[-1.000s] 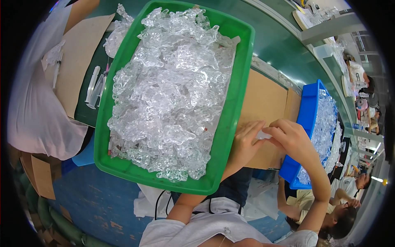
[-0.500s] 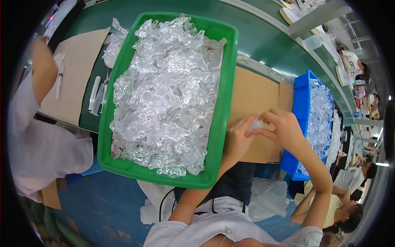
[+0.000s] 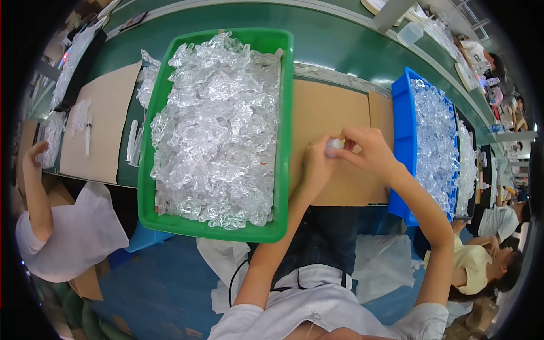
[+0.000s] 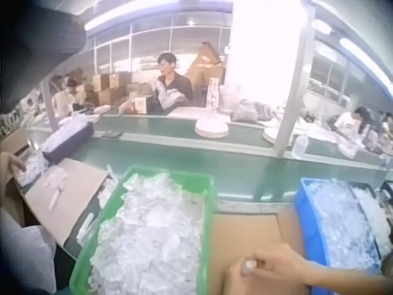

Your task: Attaching decorative plastic crystals to an LED fixture base plate using adhesive.

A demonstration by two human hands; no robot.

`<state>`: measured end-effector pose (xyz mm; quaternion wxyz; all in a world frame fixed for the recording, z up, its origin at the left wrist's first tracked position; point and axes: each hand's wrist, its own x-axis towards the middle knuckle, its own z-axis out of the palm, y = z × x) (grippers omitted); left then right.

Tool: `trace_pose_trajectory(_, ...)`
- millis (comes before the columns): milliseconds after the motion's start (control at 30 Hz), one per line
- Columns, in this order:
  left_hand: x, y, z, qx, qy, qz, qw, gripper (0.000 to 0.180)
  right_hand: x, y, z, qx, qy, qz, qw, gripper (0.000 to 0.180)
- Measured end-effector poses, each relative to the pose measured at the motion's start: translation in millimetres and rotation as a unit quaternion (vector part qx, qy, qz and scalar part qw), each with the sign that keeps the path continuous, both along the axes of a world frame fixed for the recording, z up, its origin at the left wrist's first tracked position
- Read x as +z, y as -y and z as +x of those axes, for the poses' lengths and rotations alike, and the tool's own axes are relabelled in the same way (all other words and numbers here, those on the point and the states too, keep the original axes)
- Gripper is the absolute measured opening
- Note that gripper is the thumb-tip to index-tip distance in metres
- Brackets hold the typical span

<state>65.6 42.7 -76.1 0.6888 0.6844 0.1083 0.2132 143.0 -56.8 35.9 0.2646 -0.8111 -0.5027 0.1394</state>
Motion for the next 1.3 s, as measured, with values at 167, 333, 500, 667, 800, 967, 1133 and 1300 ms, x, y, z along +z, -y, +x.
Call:
trace_pose_trajectory(167,24.1,-10.4,5.6,-0.044,0.023,-0.02,0.999,0.025,17.5,3.9,-0.7,-0.088,-0.01,0.005,0.996,0.022)
trace_pose_trajectory(333,90.9,-8.7,-0.8,-0.148,0.015,-0.122,0.981,0.027,63.8,13.2,19.3,0.094,-0.118,0.092,0.984,0.03)
trace_pose_trajectory(500,121.8,-0.2,-3.1,-0.22,0.077,-0.293,0.927,0.023,75.4,18.8,16.7,0.053,-0.234,0.094,0.966,0.025)
trace_pose_trajectory(667,121.7,15.7,7.2,-0.104,0.069,-0.123,0.985,0.028,53.2,21.6,-0.9,-0.01,-0.111,0.259,0.96,0.02)
trace_pose_trajectory(800,125.1,32.5,12.0,0.075,0.043,0.06,0.994,0.026,45.8,27.7,-21.4,-0.162,-0.013,0.316,0.935,0.021)
trace_pose_trajectory(967,136.3,14.9,13.7,-0.177,0.002,-0.024,0.984,0.026,65.6,56.9,4.9,-0.041,-0.19,0.322,0.927,0.028)
trace_pose_trajectory(1133,151.8,22.5,17.1,-0.327,0.041,-0.195,0.924,0.024,68.2,68.9,13.8,0.024,-0.243,0.258,0.935,0.029)
trace_pose_trajectory(1300,152.0,43.7,25.3,-0.014,0.121,0.129,0.984,0.027,60.4,58.6,-7.3,-0.101,-0.025,0.34,0.935,0.023)
